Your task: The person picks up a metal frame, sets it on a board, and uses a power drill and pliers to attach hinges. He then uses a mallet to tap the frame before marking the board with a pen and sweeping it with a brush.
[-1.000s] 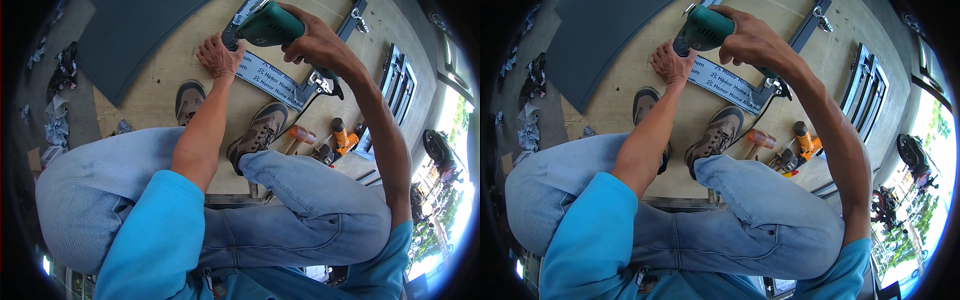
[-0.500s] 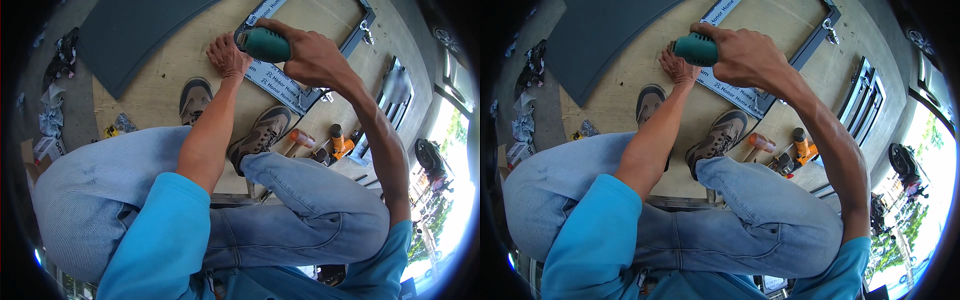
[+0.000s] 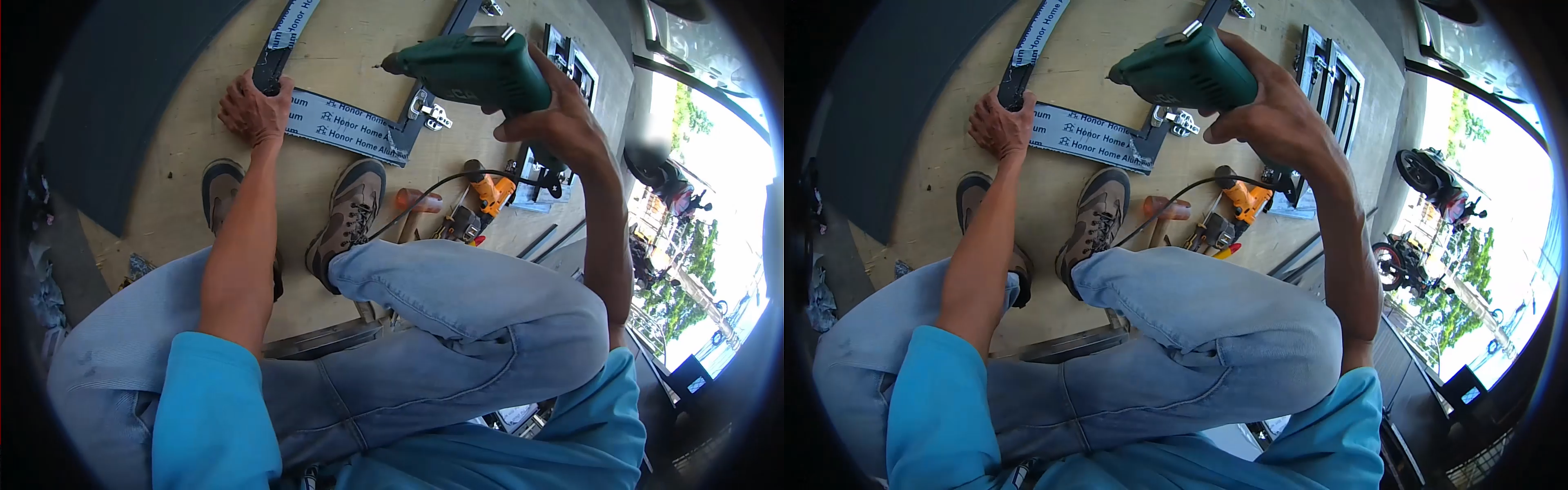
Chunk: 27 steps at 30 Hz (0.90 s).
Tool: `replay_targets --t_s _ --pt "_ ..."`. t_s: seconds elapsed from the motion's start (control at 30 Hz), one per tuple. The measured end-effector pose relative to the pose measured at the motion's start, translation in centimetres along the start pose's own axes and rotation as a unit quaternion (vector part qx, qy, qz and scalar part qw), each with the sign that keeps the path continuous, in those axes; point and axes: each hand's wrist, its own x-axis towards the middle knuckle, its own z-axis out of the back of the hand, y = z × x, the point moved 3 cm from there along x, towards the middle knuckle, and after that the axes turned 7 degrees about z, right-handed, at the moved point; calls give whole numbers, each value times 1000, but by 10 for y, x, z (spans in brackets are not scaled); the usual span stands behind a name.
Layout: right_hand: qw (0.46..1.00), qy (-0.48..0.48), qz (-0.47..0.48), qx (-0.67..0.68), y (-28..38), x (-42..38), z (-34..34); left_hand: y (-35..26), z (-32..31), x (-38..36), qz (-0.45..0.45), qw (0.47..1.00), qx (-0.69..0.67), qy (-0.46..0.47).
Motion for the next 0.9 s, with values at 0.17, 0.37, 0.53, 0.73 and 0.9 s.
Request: replay_targets --t_s 0.17,0.37,0.53,0.73,0.9 --pt "985 -58 -157 29 -70 -67 -19 -2 -1 -3 -13 999 31 -9" --pt "980 -65 -183 41 -106 -113 -46 0 -6 -1 -17 998 54 9" --pt "954 -137 -240 117 -123 -211 -77 4 -12 1 -46 994 99 -20" --pt "874 -273 -293 275 -167 -368 -139 21 -11 22 -127 991 6 45" --pt "848 -203 -468 142 -199 -415 -215 67 -5 45 -110 983 -58 138"
